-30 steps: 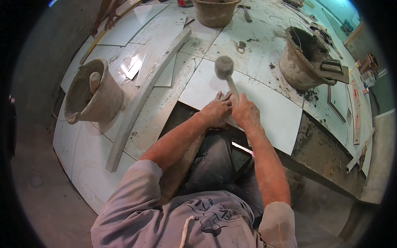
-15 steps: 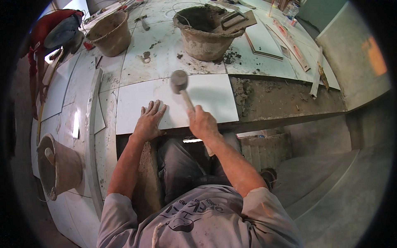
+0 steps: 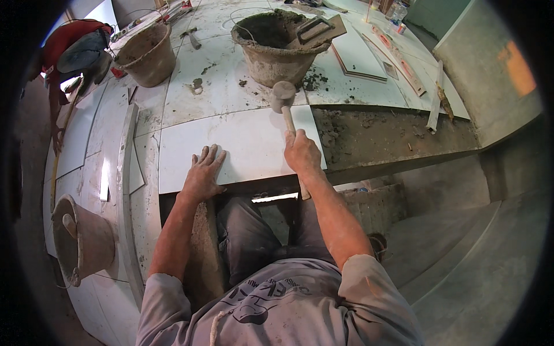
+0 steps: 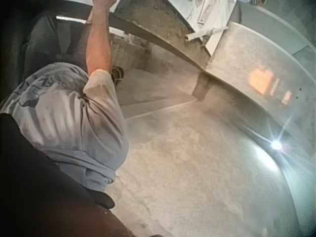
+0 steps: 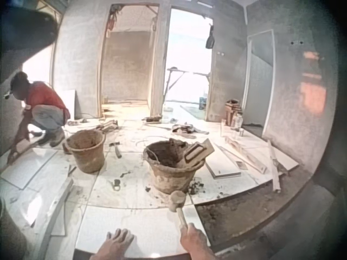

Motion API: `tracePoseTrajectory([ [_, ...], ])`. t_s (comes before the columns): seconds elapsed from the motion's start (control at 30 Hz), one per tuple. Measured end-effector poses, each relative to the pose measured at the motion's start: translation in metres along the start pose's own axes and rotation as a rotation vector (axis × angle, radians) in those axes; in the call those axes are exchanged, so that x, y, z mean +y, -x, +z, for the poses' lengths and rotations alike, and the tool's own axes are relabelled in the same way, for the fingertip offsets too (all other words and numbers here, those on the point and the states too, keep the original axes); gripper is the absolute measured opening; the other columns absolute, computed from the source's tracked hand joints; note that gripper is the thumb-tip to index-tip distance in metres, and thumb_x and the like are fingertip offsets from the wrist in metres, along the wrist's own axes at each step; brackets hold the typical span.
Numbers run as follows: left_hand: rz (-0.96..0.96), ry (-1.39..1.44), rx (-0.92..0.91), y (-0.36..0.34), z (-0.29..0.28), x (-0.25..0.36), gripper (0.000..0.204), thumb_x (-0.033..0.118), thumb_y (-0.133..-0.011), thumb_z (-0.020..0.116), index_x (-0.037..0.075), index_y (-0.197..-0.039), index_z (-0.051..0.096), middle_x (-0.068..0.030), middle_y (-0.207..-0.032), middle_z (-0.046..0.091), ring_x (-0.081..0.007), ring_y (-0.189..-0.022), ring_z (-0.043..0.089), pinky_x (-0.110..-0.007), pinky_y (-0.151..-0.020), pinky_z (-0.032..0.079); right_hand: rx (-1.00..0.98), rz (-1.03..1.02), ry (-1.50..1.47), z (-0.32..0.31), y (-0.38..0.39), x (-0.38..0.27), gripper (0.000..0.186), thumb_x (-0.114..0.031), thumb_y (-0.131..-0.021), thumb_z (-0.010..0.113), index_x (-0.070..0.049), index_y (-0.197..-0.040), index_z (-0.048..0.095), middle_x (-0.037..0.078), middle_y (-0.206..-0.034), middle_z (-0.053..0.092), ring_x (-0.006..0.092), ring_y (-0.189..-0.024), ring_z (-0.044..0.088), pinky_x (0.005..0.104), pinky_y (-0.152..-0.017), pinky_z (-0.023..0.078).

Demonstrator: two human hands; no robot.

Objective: Applying mortar and laying a large ceramic floor tile, then securing it with a rubber mallet.

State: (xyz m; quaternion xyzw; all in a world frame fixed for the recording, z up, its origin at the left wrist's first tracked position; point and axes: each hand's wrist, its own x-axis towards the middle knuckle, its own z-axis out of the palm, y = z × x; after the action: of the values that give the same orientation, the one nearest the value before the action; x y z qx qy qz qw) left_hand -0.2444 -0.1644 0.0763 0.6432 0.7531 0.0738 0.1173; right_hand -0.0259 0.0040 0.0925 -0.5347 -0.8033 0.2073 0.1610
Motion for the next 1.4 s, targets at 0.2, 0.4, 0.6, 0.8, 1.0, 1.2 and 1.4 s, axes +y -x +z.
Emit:
tracePoseTrajectory([
  [0.2,0.007,-0.017,0.011,0.005,0.0,-0.006,0.101,0.024,-0.054,0.084,0.011,-0.142,0.035,-0.0186,-0.149,0.027,-0.0384,-0.138,0.024,-0.058,-0.11,0.023,0.048,-0.128,0.113,0.011,-0.007,-0.002,0.036,-0.037,-0.096,0.041,-0.002,-0.097,0.052,0.028,-0.08,0.063,0.045,-0.078,0.063,0.0521,-0.071,0.049],
  [0.4,0.006,-0.024,0.021,0.0,0.005,-0.008,0.101,0.023,-0.055,0.084,0.01,-0.142,0.034,-0.0189,-0.149,0.027,-0.0384,-0.138,0.024,-0.057,-0.11,0.023,-0.063,-0.049,0.072,0.022,-0.004,-0.018,0.038,-0.039,-0.096,0.041,-0.002,-0.097,0.051,0.028,-0.082,0.063,0.0465,-0.079,0.062,0.0534,-0.072,0.048],
  [0.6,0.019,0.0,0.013,0.004,0.004,-0.01,0.101,0.026,-0.056,0.084,0.012,-0.142,0.033,-0.0182,-0.149,0.026,-0.0377,-0.139,0.023,-0.058,-0.11,0.021,-0.136,-0.222,0.048,0.039,0.009,-0.07,0.036,-0.037,-0.096,0.043,-0.002,-0.096,0.052,0.026,-0.075,0.063,0.0446,-0.077,0.062,0.0529,-0.07,0.048],
  [0.8,0.024,0.028,0.02,0.006,0.007,-0.01,0.102,0.026,-0.055,0.085,0.012,-0.142,0.033,-0.0172,-0.149,0.026,-0.037,-0.139,0.023,-0.059,-0.109,0.022,-0.158,-0.32,0.069,0.049,0.01,-0.093,0.036,-0.037,-0.095,0.044,-0.002,-0.093,0.053,0.025,-0.076,0.064,0.0432,-0.076,0.063,0.0526,-0.07,0.048],
  [1.0,0.021,0.027,0.012,0.008,0.012,-0.012,0.105,0.028,-0.052,0.085,0.013,-0.142,0.033,-0.0166,-0.149,0.027,-0.0369,-0.139,0.022,-0.058,-0.11,0.022,-0.158,-0.332,-0.025,0.049,0.016,-0.085,0.036,-0.038,-0.095,0.044,-0.002,-0.091,0.052,0.025,-0.076,0.063,0.0457,-0.076,0.061,0.0532,-0.069,0.047],
  [1.2,-0.063,0.253,0.081,0.016,-0.001,-0.025,0.098,0.037,-0.062,0.081,0.017,-0.144,0.032,-0.0146,-0.15,0.028,-0.0308,-0.138,0.027,-0.055,-0.113,0.015,-0.08,-0.32,-0.183,0.02,0.048,-0.047,0.037,-0.038,-0.095,0.045,-0.002,-0.087,0.051,0.027,-0.072,0.059,0.0492,-0.075,0.057,0.0541,-0.064,0.044],
  [1.4,-0.359,0.295,0.323,0.05,-0.023,-0.064,0.07,0.043,-0.079,0.068,0.018,-0.139,0.042,-0.0136,-0.144,0.039,-0.0303,-0.132,0.038,-0.054,-0.113,0.014,-0.117,-0.138,-0.237,0.004,0.073,0.01,0.039,-0.036,-0.095,0.047,0.0,-0.081,0.05,0.027,-0.069,0.056,0.0489,-0.071,0.055,0.0506,-0.06,0.042],
])
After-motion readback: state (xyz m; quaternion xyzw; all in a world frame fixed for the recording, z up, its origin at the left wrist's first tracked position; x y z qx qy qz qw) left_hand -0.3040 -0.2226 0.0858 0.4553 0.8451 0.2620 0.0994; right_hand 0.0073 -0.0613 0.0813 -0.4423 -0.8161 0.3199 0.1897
